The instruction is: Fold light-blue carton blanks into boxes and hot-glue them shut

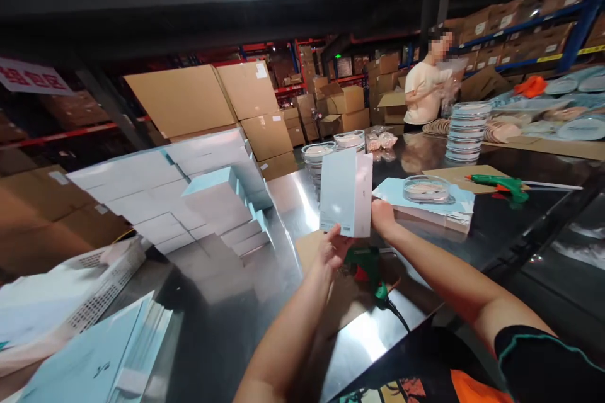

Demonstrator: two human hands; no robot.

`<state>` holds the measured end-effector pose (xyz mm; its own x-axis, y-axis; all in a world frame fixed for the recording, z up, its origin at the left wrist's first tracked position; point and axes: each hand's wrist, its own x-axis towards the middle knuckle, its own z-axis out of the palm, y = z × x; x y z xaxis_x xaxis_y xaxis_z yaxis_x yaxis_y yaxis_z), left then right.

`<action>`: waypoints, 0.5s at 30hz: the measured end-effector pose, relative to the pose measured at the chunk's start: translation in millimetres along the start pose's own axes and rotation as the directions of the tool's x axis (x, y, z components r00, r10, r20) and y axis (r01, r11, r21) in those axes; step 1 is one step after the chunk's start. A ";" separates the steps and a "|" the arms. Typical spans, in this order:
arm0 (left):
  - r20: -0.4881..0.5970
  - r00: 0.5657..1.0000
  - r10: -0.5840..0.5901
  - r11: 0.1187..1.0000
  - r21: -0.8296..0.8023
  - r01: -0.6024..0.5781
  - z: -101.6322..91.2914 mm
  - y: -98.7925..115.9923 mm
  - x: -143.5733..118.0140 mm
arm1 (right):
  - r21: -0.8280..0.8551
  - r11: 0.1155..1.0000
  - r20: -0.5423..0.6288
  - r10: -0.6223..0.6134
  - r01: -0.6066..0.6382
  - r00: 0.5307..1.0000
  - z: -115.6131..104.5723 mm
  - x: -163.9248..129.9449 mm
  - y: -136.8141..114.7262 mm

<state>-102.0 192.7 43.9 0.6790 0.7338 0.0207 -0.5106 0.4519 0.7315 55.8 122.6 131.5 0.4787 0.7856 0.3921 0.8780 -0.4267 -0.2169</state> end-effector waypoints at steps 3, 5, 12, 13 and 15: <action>0.008 0.999 0.033 0.999 0.022 -0.033 0.4 -8.4 5.1 | 0.037 0.992 -0.046 0.124 -0.122 0.991 -12.8 -3.6 11.0; -0.015 0.996 0.086 0.995 0.045 -0.086 -7.2 -5.5 -0.6 | 0.064 0.983 -0.082 0.178 -0.173 0.981 -26.8 -4.1 20.3; -0.183 0.898 0.399 0.908 0.214 -0.360 -62.6 37.3 -68.9 | 0.223 0.969 -0.331 0.177 -0.106 0.927 -103.3 -17.1 45.2; -0.198 0.872 0.448 0.880 0.267 -0.392 -71.0 42.8 -82.9 | 0.272 0.962 -0.373 0.108 -0.002 0.921 -115.0 -21.2 43.8; -0.205 0.820 0.535 0.808 0.409 -0.425 -86.1 50.7 -111.5 | 0.370 0.896 -0.391 -0.090 0.246 0.916 -137.0 -30.6 35.3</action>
<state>-249.0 177.4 20.0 0.1753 0.9472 0.2685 -0.4854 -0.1541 0.8606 72.5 22.1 234.4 0.3604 0.5832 0.7280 0.9033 -0.0234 -0.4284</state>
